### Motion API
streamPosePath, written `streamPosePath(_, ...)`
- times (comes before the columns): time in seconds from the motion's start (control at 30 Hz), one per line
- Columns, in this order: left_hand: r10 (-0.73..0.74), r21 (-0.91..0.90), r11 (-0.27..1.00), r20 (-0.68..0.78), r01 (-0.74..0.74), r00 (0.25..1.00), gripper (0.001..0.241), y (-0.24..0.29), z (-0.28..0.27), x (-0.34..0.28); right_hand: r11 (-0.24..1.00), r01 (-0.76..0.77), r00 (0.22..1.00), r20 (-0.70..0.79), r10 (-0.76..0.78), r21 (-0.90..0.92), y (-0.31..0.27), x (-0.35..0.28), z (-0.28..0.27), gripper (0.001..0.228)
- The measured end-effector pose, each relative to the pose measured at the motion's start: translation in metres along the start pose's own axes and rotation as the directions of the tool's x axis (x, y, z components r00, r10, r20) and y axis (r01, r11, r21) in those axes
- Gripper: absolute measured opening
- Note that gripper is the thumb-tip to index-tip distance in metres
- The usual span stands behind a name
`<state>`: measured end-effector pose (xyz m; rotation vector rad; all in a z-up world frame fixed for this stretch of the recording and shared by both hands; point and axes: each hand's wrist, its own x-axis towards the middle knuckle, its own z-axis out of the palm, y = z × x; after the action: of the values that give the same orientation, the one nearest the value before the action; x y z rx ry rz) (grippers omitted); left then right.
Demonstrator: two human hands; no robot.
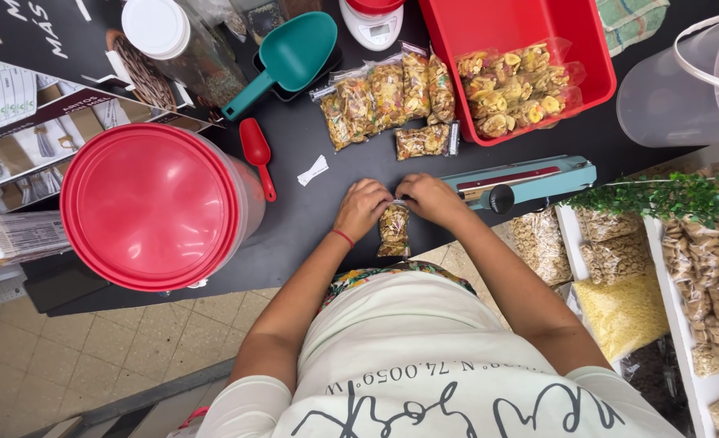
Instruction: Sealing small plastic bags containing snacks using a manual heat sealer on a countertop.
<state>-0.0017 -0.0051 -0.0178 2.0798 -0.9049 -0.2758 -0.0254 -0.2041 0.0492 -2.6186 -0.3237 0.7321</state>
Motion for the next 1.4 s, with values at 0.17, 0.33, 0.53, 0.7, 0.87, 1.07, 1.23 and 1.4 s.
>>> streamPosePath(0.17,-0.031,-0.061,0.998,0.002,0.031,1.0,0.011,-0.012,0.009,0.001,0.997,-0.015,1.0,-0.002,0.015,-0.075,-0.004,-0.003,0.004,0.013)
streamPosePath(0.33,-0.15,-0.23,0.957,0.129,0.177,0.98,0.023,-0.012,0.006,0.011,0.997,-0.055,0.998,-0.013,0.055,-0.051,-0.006,-0.002,0.003,0.012)
streamPosePath(0.53,-0.207,-0.332,0.88,0.378,0.341,0.902,0.018,-0.021,0.004,0.026,0.998,-0.034,0.999,-0.022,0.032,-0.061,-0.003,-0.002,0.004,0.012)
streamPosePath(0.7,-0.2,-0.188,0.935,0.419,0.299,0.886,0.014,-0.031,0.008,0.03,1.0,-0.011,0.968,-0.251,0.016,0.02,-0.019,-0.041,-0.016,0.02)
streamPosePath(0.87,-0.196,-0.168,0.944,0.404,0.283,0.893,0.012,-0.018,-0.004,0.028,0.882,-0.205,0.937,-0.176,0.303,0.425,-0.011,-0.076,0.045,0.039)
streamPosePath(1.07,-0.238,-0.156,0.934,0.397,0.321,0.886,0.011,-0.026,0.0,0.019,0.746,-0.357,0.908,0.023,0.418,0.563,-0.047,-0.071,0.045,0.072)
streamPosePath(1.23,-0.303,-0.29,0.855,0.397,0.431,0.866,0.016,-0.042,0.017,0.001,0.872,-0.366,0.924,0.014,0.383,0.325,-0.043,-0.054,0.063,0.079)
streamPosePath(1.4,-0.375,-0.512,0.656,0.417,0.555,0.828,0.026,-0.022,0.001,-0.006,0.866,-0.355,0.919,-0.039,0.393,0.352,-0.032,-0.061,0.074,0.06)
